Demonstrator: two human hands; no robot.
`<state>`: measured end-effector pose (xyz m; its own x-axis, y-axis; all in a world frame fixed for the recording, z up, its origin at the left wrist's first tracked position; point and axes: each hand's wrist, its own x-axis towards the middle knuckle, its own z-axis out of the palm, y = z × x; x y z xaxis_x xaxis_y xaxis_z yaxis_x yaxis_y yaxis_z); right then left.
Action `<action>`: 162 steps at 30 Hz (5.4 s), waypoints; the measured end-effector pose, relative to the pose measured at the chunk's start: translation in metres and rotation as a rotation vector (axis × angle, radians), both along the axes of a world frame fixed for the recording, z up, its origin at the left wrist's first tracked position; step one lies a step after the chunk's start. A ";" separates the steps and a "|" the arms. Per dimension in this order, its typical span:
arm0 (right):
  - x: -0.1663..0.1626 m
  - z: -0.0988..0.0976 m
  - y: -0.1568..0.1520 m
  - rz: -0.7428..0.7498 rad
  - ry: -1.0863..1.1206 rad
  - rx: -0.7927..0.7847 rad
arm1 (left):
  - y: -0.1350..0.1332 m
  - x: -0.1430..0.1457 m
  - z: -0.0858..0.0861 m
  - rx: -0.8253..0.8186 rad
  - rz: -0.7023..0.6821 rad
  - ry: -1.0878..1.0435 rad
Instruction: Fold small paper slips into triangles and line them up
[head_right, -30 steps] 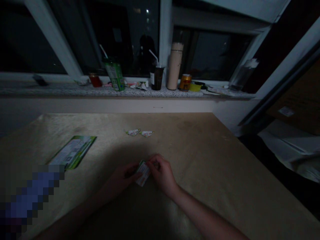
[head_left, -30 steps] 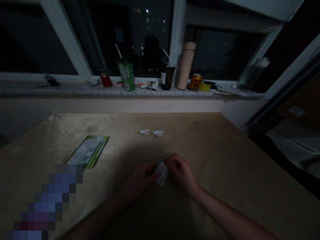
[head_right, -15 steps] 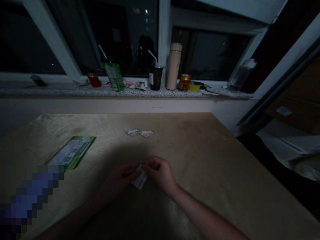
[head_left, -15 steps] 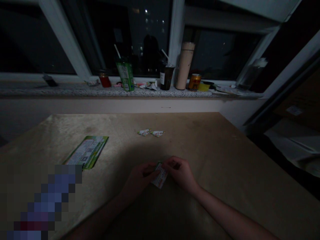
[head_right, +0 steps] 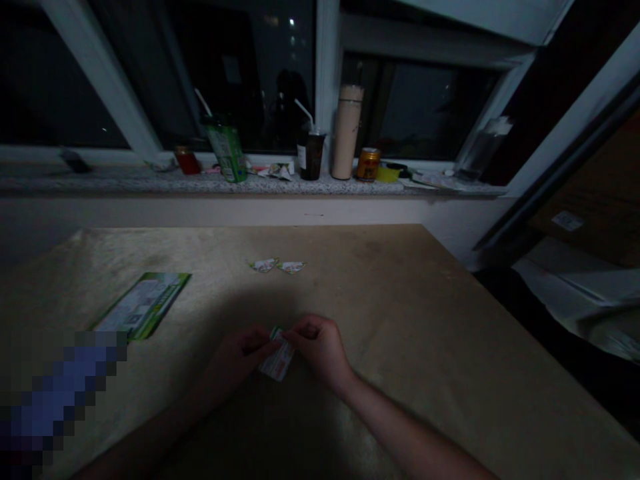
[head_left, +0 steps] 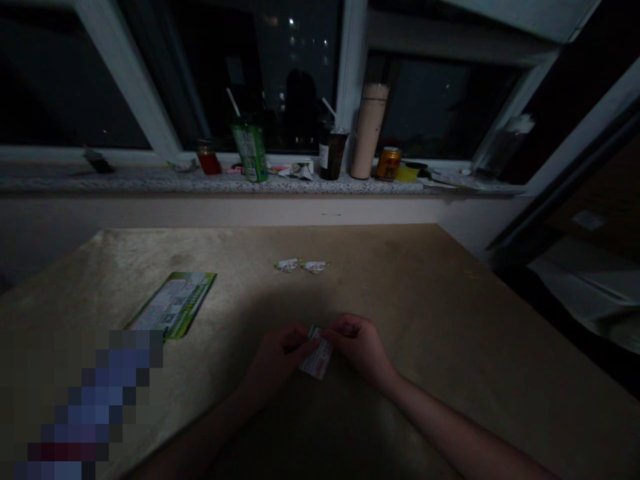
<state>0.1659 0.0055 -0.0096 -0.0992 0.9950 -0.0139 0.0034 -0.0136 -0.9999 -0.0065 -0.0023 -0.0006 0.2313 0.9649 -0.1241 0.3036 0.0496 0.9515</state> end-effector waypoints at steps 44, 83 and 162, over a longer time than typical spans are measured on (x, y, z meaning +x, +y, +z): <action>0.000 0.002 -0.003 0.024 0.153 -0.123 | 0.004 0.002 0.008 0.000 0.133 0.031; -0.001 0.003 -0.006 0.456 0.063 -0.223 | 0.003 -0.002 0.012 -0.048 0.213 -0.055; 0.000 -0.007 -0.004 0.070 -0.152 0.172 | 0.000 -0.001 -0.007 0.038 0.040 -0.092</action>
<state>0.1654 0.0014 -0.0163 -0.1777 0.9748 0.1350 0.1489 0.1622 -0.9755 -0.0071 -0.0027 -0.0075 0.2018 0.9771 -0.0676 0.2133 0.0236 0.9767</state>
